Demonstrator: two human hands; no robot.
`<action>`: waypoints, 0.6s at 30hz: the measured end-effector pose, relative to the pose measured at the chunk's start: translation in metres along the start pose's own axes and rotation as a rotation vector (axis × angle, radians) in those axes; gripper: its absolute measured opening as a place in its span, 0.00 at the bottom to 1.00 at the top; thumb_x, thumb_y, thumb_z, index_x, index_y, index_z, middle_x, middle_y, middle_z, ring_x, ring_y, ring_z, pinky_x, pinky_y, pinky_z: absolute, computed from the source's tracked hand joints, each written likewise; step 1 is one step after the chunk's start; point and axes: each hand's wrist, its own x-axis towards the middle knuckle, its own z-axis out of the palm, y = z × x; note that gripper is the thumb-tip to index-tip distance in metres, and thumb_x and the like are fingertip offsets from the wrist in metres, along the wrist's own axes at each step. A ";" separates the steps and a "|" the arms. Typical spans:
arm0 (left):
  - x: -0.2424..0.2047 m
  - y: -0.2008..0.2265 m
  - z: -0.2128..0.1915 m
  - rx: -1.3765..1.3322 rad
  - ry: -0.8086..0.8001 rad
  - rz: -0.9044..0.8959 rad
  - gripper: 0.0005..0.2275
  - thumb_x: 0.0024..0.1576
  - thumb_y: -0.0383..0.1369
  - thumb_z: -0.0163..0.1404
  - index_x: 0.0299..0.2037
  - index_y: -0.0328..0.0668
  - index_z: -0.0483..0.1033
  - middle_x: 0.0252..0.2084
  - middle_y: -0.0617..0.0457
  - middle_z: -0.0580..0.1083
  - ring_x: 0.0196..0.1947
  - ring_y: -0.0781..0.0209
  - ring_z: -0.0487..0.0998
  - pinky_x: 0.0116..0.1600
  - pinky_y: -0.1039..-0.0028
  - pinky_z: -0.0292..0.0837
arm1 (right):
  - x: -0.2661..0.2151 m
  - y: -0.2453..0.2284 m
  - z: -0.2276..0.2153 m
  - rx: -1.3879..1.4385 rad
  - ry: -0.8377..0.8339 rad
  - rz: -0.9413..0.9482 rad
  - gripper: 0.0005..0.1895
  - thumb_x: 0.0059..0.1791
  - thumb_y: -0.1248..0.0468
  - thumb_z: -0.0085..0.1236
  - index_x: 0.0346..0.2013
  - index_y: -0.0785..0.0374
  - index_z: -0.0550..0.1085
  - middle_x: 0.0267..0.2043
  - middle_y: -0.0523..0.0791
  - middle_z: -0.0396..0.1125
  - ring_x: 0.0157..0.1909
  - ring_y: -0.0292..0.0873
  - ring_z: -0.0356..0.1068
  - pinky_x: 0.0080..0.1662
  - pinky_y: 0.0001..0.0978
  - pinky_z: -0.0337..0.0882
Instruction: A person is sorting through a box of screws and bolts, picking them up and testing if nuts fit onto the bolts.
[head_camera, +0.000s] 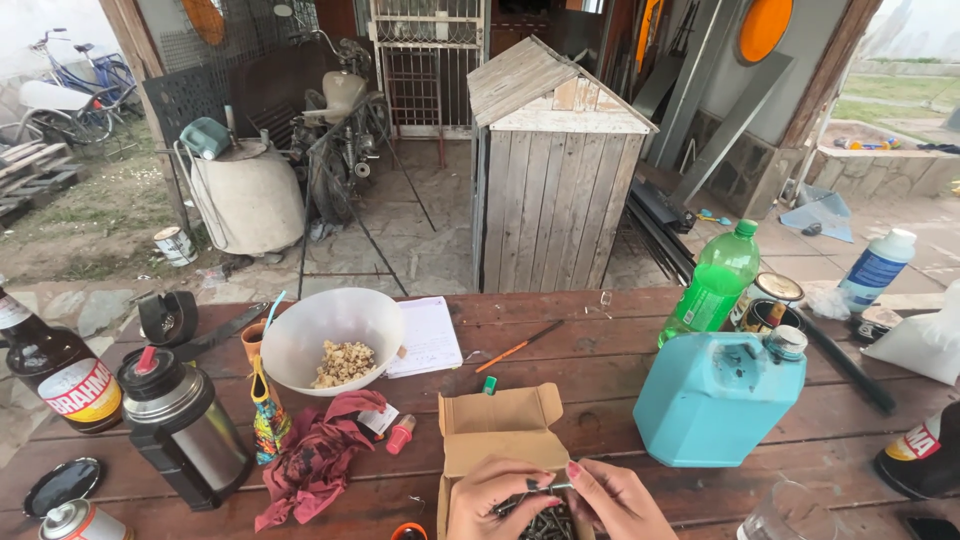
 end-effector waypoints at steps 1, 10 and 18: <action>0.001 0.003 0.001 -0.032 0.006 -0.018 0.09 0.47 0.26 0.69 0.36 0.42 0.85 0.37 0.51 0.84 0.33 0.59 0.84 0.41 0.73 0.80 | 0.000 -0.001 0.001 -0.081 0.042 -0.019 0.26 0.58 0.54 0.50 0.20 0.65 0.70 0.16 0.45 0.58 0.20 0.38 0.55 0.28 0.31 0.53; -0.012 -0.017 -0.006 -0.015 -0.021 -0.116 0.10 0.49 0.28 0.69 0.39 0.47 0.86 0.38 0.54 0.83 0.37 0.63 0.83 0.43 0.76 0.81 | 0.014 0.039 -0.011 -0.123 0.038 -0.171 0.08 0.50 0.65 0.62 0.42 0.64 0.81 0.39 0.43 0.76 0.40 0.35 0.75 0.44 0.28 0.76; -0.005 -0.016 -0.004 -0.060 -0.006 -0.017 0.09 0.49 0.28 0.69 0.38 0.45 0.85 0.38 0.52 0.83 0.35 0.60 0.83 0.42 0.73 0.79 | 0.003 -0.013 0.009 -0.062 0.054 0.069 0.19 0.54 0.57 0.52 0.34 0.70 0.81 0.28 0.49 0.73 0.32 0.41 0.70 0.39 0.33 0.67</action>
